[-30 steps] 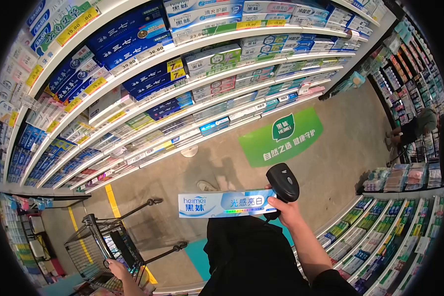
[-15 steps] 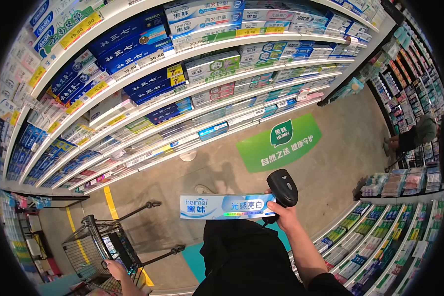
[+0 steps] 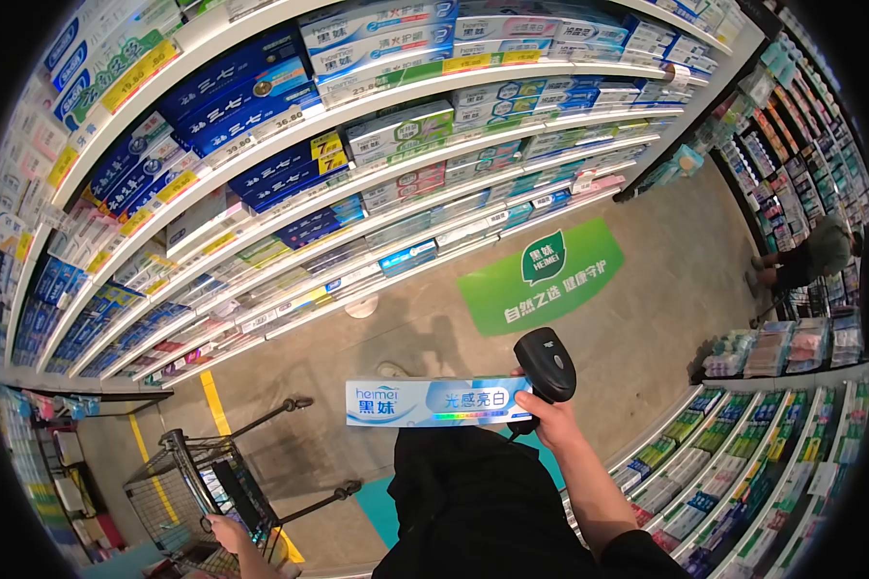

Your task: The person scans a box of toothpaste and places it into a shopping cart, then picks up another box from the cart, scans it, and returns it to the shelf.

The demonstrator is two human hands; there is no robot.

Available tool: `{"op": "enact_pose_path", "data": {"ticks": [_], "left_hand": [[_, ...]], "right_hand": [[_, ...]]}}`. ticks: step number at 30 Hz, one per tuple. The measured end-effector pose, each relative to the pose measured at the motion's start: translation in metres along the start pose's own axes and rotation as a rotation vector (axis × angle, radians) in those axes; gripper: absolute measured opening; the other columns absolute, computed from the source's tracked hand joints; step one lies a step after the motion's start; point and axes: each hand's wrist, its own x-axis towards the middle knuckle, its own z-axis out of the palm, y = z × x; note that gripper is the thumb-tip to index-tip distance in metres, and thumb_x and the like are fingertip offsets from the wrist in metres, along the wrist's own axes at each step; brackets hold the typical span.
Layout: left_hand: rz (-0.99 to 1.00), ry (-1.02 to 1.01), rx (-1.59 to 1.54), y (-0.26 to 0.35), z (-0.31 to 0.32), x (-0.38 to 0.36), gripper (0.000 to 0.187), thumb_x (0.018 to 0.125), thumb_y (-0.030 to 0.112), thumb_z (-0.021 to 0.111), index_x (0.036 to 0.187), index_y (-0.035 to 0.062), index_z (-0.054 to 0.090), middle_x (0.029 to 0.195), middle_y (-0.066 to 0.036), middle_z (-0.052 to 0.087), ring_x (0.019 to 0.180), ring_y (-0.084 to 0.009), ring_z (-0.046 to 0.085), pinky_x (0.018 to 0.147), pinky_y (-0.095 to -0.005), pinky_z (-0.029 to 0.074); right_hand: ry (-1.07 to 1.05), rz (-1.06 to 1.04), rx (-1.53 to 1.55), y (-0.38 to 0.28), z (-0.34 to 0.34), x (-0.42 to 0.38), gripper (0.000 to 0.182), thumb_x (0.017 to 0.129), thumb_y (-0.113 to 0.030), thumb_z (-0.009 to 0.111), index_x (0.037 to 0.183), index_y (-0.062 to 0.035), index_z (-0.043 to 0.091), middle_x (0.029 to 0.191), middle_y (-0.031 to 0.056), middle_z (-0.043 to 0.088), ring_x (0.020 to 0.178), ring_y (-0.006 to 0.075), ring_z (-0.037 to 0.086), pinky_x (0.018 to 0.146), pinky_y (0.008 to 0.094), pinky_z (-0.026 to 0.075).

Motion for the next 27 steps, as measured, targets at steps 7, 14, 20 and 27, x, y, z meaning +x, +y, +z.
{"op": "enact_pose_path", "data": {"ticks": [7,14,20,27], "left_hand": [[0.057,-0.063,-0.026,-0.026,0.04,0.056,0.066,0.095,0.049,0.018,0.109,0.0001,0.061,0.111,-0.022,0.06,0.103,-0.0383,0.056,0.09,-0.0491,0.044],[0.679,-0.043,-0.72,0.1,0.014,-0.029,0.026,0.084,0.026,0.06,0.1,0.0047,0.057,0.089,-0.011,0.059,0.082,-0.0195,0.059,0.07,-0.0354,0.049],[0.692,-1.643,-1.445,0.328,-0.162,-0.315,0.056,0.088,0.041,0.056,0.129,0.0057,0.042,0.107,-0.015,0.059,0.101,-0.0264,0.057,0.081,-0.0397,0.048],[1.006,-1.914,-1.025,0.429,-0.188,-0.386,0.05,0.083,0.004,0.057,0.13,0.004,0.041,0.107,-0.012,0.06,0.093,-0.0189,0.061,0.075,-0.0271,0.049]], "right_hand": [[0.03,-0.057,0.048,-0.024,-0.015,0.019,0.05,0.075,-0.003,0.068,0.121,-0.0047,0.05,0.111,0.0073,0.056,0.101,0.0164,0.055,0.086,0.0318,0.045],[0.009,-0.178,-0.043,-0.085,-0.028,0.066,0.051,0.073,-0.002,0.068,0.121,-0.0041,0.051,0.11,0.0077,0.057,0.101,0.0163,0.055,0.086,0.032,0.046],[-0.143,-0.182,-0.124,-0.156,-0.011,0.124,0.05,0.07,-0.001,0.072,0.117,-0.0038,0.055,0.106,0.0058,0.06,0.099,0.0158,0.056,0.087,0.0318,0.045],[-0.134,-0.212,-0.182,-0.208,-0.013,0.167,0.048,0.071,-0.006,0.076,0.114,-0.0045,0.056,0.1,-0.0006,0.059,0.092,0.0099,0.052,0.081,0.0279,0.044]]}}
